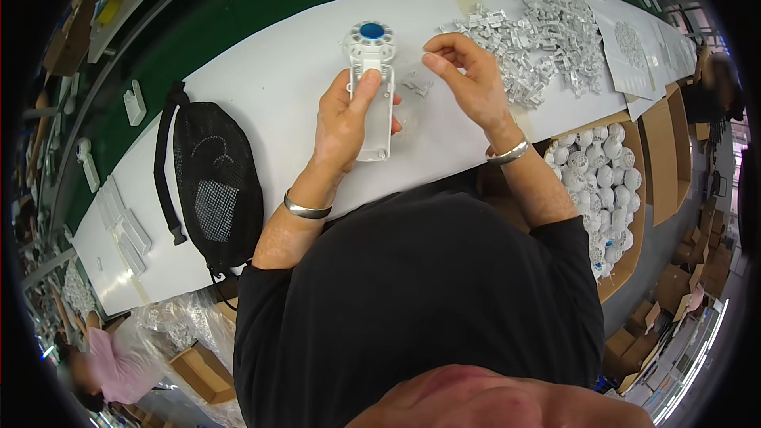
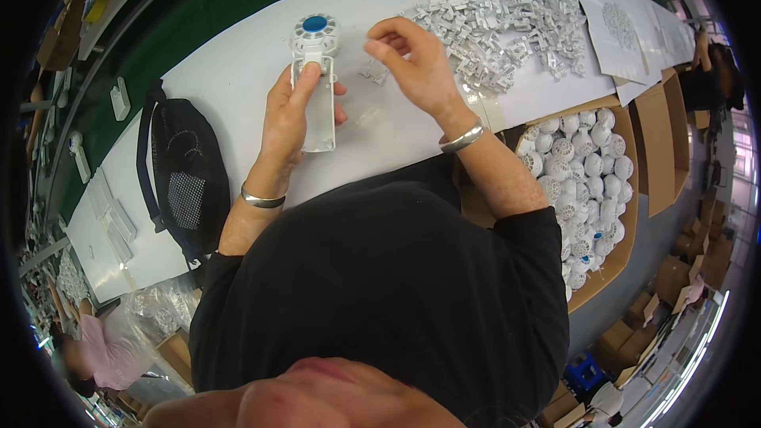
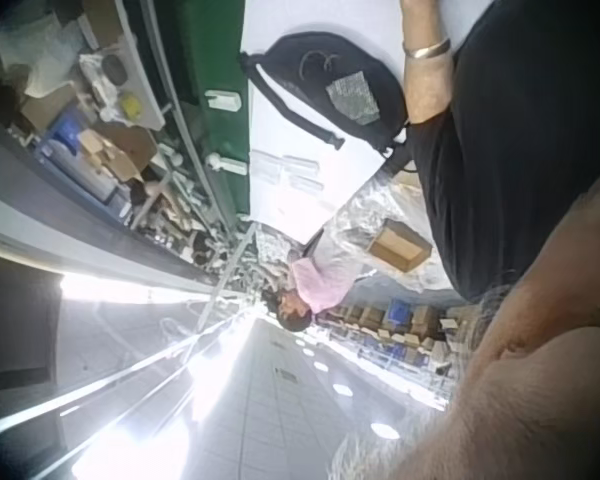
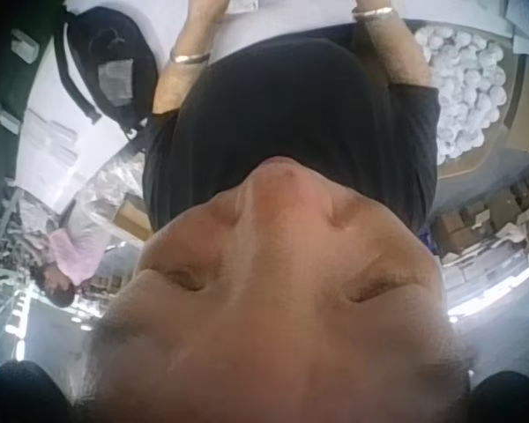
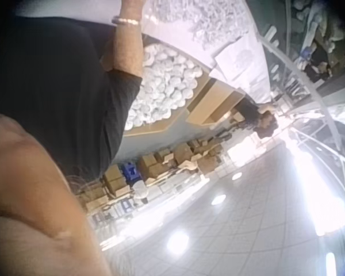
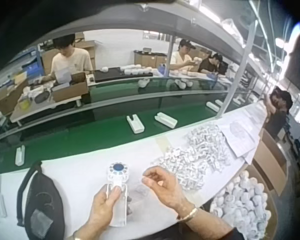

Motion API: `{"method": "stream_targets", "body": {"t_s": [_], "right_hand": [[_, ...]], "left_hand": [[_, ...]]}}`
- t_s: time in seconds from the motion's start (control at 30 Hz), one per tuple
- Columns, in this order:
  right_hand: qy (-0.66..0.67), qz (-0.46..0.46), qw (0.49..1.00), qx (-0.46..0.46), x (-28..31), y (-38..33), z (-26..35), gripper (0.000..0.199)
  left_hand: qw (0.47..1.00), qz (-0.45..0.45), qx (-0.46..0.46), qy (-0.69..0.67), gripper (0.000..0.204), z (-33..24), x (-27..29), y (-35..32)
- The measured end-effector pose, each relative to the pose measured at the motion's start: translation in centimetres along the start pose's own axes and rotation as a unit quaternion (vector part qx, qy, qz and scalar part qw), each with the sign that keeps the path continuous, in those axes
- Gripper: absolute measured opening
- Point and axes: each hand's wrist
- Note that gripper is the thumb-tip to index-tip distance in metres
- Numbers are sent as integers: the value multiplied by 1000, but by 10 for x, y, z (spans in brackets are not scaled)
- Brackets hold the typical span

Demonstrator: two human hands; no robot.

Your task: Assembling small handheld electronic devices by snapping plastic components together on a production line.

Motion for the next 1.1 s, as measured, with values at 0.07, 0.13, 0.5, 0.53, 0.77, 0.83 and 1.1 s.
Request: {"method": "stream_targets", "body": {"t_s": [0.07, 0.13, 0.5, 0.53, 0.77, 0.83, 1.1], "right_hand": [[-94, 4, 993, 75, -2, 1, -7, 20], [-273, 6, 937, 217, -5, -3, -12, 19], [-157, 83, 981, 78, 0, -14, -14, 21], [-159, 82, 981, 79, 3, -20, -15, 21], [-423, 54, 877, 219, 17, -44, -25, 18], [-377, 38, 909, 176, 23, -39, -10, 17], [-197, -20, 924, 326, -21, -40, 39, 16]], "left_hand": [[1000, -10, 1, -7, 34, 0, 3, 6], [999, -26, 11, -17, 35, 3, 7, 9], [996, 38, -69, -52, 41, 10, 21, 0], [995, 40, -71, -53, 41, 10, 20, -1], [995, 69, -67, -37, 47, 8, 13, -4], [994, 71, -80, -24, 48, 9, 9, -2], [987, 91, -126, 32, 48, 19, -3, -10]]}}
Point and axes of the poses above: each hand's wrist, its own y-axis towards the middle knuckle, its own x-axis out of the back of the hand, z = x × y, and after that the axes turned 6 degrees about -z, right-handed
